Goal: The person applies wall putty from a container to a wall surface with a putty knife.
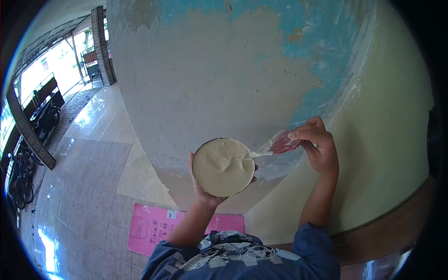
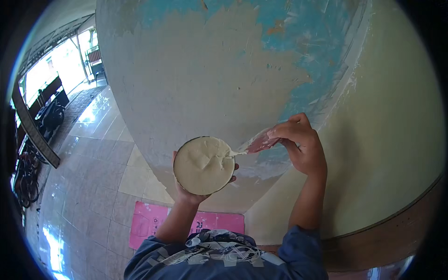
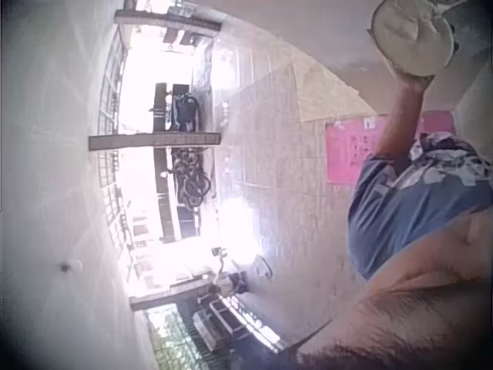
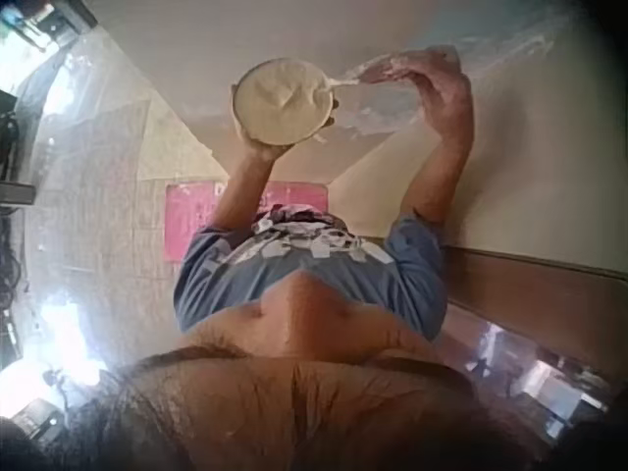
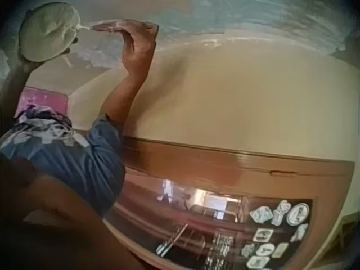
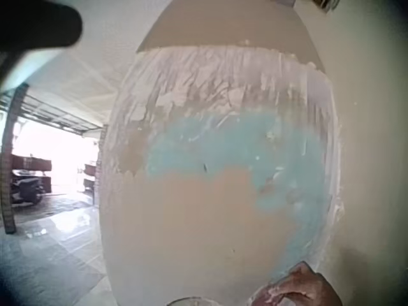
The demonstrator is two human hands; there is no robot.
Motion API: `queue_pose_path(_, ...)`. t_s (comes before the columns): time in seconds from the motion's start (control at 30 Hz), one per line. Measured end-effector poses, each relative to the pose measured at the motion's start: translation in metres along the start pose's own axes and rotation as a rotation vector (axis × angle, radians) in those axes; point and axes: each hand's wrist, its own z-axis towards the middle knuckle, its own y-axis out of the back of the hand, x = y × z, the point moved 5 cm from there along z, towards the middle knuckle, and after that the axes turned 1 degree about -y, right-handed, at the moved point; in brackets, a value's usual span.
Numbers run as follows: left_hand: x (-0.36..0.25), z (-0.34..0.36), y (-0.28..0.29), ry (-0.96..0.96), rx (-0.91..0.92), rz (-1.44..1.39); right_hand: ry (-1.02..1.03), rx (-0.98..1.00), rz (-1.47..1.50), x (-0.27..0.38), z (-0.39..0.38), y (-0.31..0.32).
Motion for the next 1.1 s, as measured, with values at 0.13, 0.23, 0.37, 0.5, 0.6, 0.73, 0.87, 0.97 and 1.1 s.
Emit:
queue_pose_path(0.13,0.004,-0.002,-0.009,0.037,0.018,-0.053,-0.022,-0.040,-0.021,0.009,0.009,-0.002)
queue_pose_path(0.23,0.006,-0.004,-0.015,0.072,0.053,-0.091,-0.028,-0.110,-0.025,0.014,0.016,-0.005)
queue_pose_path(0.37,0.006,-0.011,-0.017,0.105,0.001,-0.126,-0.017,-0.227,0.023,0.020,0.022,-0.004)
queue_pose_path(0.5,0.000,-0.013,-0.024,0.141,0.050,-0.119,-0.122,-0.282,0.034,0.012,0.031,0.003)
queue_pose_path(0.6,-0.002,-0.014,-0.028,0.141,0.063,-0.070,-0.267,-0.500,0.164,0.001,0.056,0.026)
queue_pose_path(0.73,-0.002,-0.010,-0.028,0.184,0.084,-0.071,-0.322,-0.581,0.019,-0.023,0.097,0.079)
queue_pose_path(0.87,-0.009,-0.010,-0.026,0.141,0.088,-0.002,-0.370,-0.540,0.017,-0.045,0.125,0.106)
queue_pose_path(0.97,-0.010,-0.009,-0.022,0.097,0.034,0.002,-0.308,-0.390,-0.030,-0.052,0.136,0.106)
queue_pose_path(1.1,-0.005,-0.011,-0.017,0.057,0.024,0.018,-0.324,-0.377,-0.082,-0.066,0.139,0.117)
